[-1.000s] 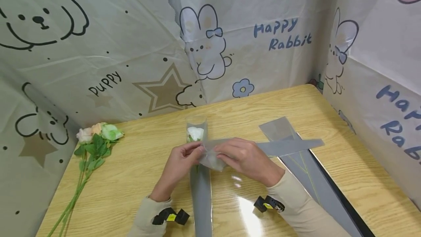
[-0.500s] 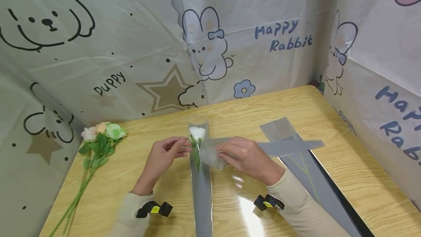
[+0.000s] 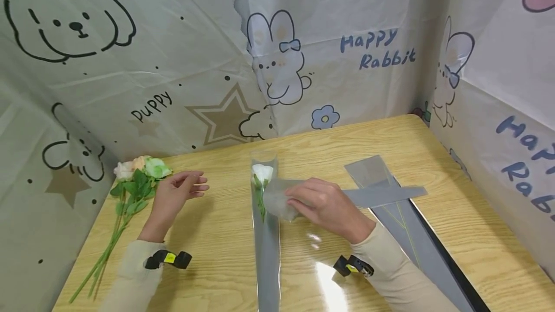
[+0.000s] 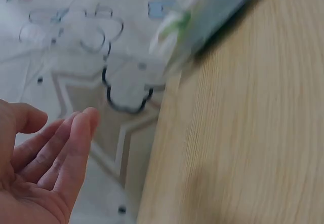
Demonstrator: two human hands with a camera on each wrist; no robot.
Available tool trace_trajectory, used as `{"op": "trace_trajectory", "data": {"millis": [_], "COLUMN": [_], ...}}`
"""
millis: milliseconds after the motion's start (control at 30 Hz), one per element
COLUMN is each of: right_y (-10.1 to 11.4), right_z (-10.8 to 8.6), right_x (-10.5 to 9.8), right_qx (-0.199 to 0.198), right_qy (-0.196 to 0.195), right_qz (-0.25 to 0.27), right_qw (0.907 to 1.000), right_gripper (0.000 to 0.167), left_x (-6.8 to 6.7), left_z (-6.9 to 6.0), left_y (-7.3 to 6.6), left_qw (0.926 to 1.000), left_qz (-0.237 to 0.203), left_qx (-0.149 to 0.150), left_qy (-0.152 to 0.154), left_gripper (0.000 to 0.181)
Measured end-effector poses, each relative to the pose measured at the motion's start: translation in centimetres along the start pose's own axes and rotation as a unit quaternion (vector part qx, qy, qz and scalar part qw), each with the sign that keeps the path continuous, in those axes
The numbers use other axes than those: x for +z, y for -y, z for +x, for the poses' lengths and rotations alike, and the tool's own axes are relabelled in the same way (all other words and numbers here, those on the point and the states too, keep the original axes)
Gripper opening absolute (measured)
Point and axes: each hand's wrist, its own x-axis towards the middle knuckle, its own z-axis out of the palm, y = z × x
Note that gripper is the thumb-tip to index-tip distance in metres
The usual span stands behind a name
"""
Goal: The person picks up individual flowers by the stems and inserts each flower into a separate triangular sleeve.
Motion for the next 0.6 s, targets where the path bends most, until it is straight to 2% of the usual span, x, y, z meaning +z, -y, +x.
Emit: {"op": "trace_trajectory", "data": {"millis": [100,267,367,433,567,600], "right_y": [0.1,0.0,0.0,0.0,0.0,0.0], "right_z": [0.0,-0.1,-0.1,-0.1,0.0,0.0], "right_x": [-0.1,-0.2,-0.1,-0.1,-0.1,-0.1], "right_qx": [0.003,0.004,0.001,0.001,-0.001,-0.001], "right_qy": [0.003,0.001,-0.001,0.0,-0.002,-0.002], "right_qz": [-0.002,-0.006,-0.006,-0.006,-0.005,-0.006], "right_qw": [1.0,1.0,1.0,1.0,1.0,1.0], "right_gripper": [0.029,0.029,0.029,0.028,0.028,0.028], "left_x": [-1.8,-4.4,-6.1,-7.2,-9.4,-9.8], "left_z": [0.3,1.2,1.5,1.4,1.2,1.2], "left_y": [0.5,1.2,1.6,2.0,2.7,2.9], "left_qw": [0.9996,0.9961,0.9903,0.9803,0.9454,0.9375], "left_qz": [0.002,0.028,0.076,0.144,0.286,0.309], "left_qx": [-0.002,-0.002,-0.006,-0.001,0.008,0.011], "left_qy": [-0.027,-0.084,-0.116,-0.135,-0.157,-0.159], "left_gripper": [0.049,0.047,0.046,0.045,0.046,0.045]}}
